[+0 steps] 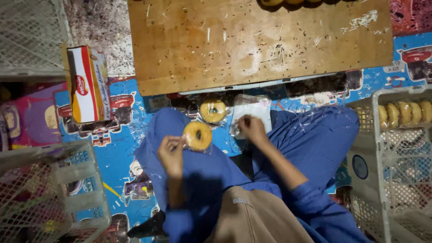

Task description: The person sits on the floor and repeatedly picks up doughnuts, places them into small plastic bags, and sets the packaged items into a nearby crate. The doughnuts are taken from a wooden board and a plastic crate.

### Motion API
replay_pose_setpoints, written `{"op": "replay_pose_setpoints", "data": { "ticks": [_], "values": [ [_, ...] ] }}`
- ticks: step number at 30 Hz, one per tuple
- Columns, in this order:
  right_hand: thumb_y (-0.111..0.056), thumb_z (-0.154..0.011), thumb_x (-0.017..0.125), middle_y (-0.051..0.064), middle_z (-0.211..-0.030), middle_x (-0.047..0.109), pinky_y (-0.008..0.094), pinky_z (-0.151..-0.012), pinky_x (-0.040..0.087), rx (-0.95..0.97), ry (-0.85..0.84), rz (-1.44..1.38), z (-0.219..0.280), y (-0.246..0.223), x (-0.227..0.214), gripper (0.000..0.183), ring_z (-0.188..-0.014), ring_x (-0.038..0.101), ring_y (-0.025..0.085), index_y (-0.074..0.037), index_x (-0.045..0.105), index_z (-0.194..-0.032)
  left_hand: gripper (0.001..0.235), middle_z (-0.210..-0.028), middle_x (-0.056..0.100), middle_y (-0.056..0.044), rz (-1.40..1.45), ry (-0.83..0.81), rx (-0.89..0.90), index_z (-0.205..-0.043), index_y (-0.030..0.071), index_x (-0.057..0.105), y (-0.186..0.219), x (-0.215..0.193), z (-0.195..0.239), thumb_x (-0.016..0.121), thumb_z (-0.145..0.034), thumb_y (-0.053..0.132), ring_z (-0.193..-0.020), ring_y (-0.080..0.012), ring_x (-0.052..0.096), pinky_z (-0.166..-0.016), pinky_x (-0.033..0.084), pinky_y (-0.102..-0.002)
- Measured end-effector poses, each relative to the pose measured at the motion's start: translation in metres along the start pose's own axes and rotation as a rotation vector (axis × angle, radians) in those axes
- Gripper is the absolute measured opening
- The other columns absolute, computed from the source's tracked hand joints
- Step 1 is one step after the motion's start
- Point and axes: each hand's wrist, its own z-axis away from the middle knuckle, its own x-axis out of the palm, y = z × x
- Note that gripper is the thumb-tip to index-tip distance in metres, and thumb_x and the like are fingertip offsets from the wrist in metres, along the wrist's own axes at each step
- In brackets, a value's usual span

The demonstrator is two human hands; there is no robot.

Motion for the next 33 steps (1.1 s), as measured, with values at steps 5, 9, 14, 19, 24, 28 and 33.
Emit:
{"op": "replay_pose_setpoints", "data": {
  "ticks": [5, 9, 14, 19, 24, 28, 33],
  "values": [
    [-0.013, -0.080, 0.072, 0.022, -0.107, 0.064, 0.044, -0.089, 0.052, -0.466, 0.223, 0.874, -0.048, 0.031, -0.039, 0.032, -0.106, 0.061, 0.039, 0.002, 0.064, -0.107, 0.023, -0.076, 0.069, -0.005, 0.179, 0.015, 0.052, -0.084, 0.002, 0.062, -0.017, 0.088, -0.041, 0.084, -0.086, 0.008, -0.072, -0.0119, 0.068, -0.068, 0.054, -0.025],
    [-0.010, -0.080, 0.071, 0.021, -0.106, 0.063, 0.044, -0.092, 0.051, -0.409, 0.161, 0.831, -0.053, 0.033, -0.034, 0.020, -0.106, 0.060, 0.038, -0.003, 0.064, -0.098, 0.028, -0.085, 0.067, -0.014, -0.404, 0.055, 0.135, -0.086, 0.000, 0.061, 0.000, 0.106, -0.045, 0.084, -0.087, 0.016, -0.068, -0.0275, 0.067, -0.068, 0.052, -0.039],
    [-0.011, -0.065, 0.077, 0.027, -0.105, 0.063, 0.049, -0.076, 0.053, -0.196, -0.023, 0.625, -0.065, 0.023, -0.038, 0.044, -0.091, 0.063, 0.045, 0.003, 0.064, -0.105, 0.031, -0.112, 0.057, -0.023, -0.562, 0.137, 0.409, -0.102, -0.003, 0.063, 0.035, 0.100, -0.032, 0.079, -0.080, 0.010, -0.103, -0.0428, 0.061, -0.089, 0.049, -0.048],
    [-0.019, -0.071, 0.078, 0.019, -0.091, 0.070, 0.049, -0.078, 0.054, -0.497, -0.128, 0.587, -0.059, -0.021, -0.073, 0.020, -0.091, 0.067, 0.040, -0.007, 0.072, -0.086, 0.029, -0.122, 0.062, -0.021, -0.405, 0.044, 0.565, -0.112, 0.002, 0.065, 0.063, 0.113, -0.011, 0.074, -0.085, 0.005, -0.119, -0.0394, 0.059, -0.104, 0.046, -0.046],
    [-0.012, -0.081, 0.069, 0.016, -0.098, 0.073, 0.045, -0.080, 0.056, -0.811, -0.134, 0.650, 0.005, -0.066, -0.119, 0.013, -0.093, 0.070, 0.035, -0.004, 0.073, -0.091, 0.063, -0.133, 0.059, -0.024, -0.002, -0.363, 0.449, -0.136, -0.006, 0.052, 0.076, 0.154, 0.021, 0.078, -0.083, 0.015, -0.121, -0.0403, 0.061, -0.101, 0.047, -0.046],
    [-0.009, -0.081, 0.065, 0.018, -0.111, 0.072, 0.042, -0.093, 0.056, -0.827, -0.137, 0.648, 0.044, -0.082, -0.140, 0.023, -0.107, 0.069, 0.036, 0.000, 0.073, -0.101, 0.036, -0.132, 0.072, -0.016, -0.325, -0.773, 0.201, -0.130, 0.006, 0.072, 0.097, 0.202, 0.048, 0.060, -0.104, 0.029, -0.118, -0.0329, 0.069, -0.106, 0.053, -0.040],
    [-0.015, -0.085, 0.065, 0.018, -0.142, 0.057, 0.043, -0.115, 0.041, -0.671, 0.007, 0.542, 0.047, -0.108, -0.178, 0.033, -0.137, 0.051, 0.038, -0.008, 0.069, -0.117, 0.050, -0.163, 0.049, -0.004, -0.583, -0.564, 1.214, -0.146, 0.010, 0.066, 0.139, 0.214, 0.098, 0.067, -0.101, 0.030, -0.153, -0.0226, 0.043, -0.130, 0.028, -0.045]
  ]
}}
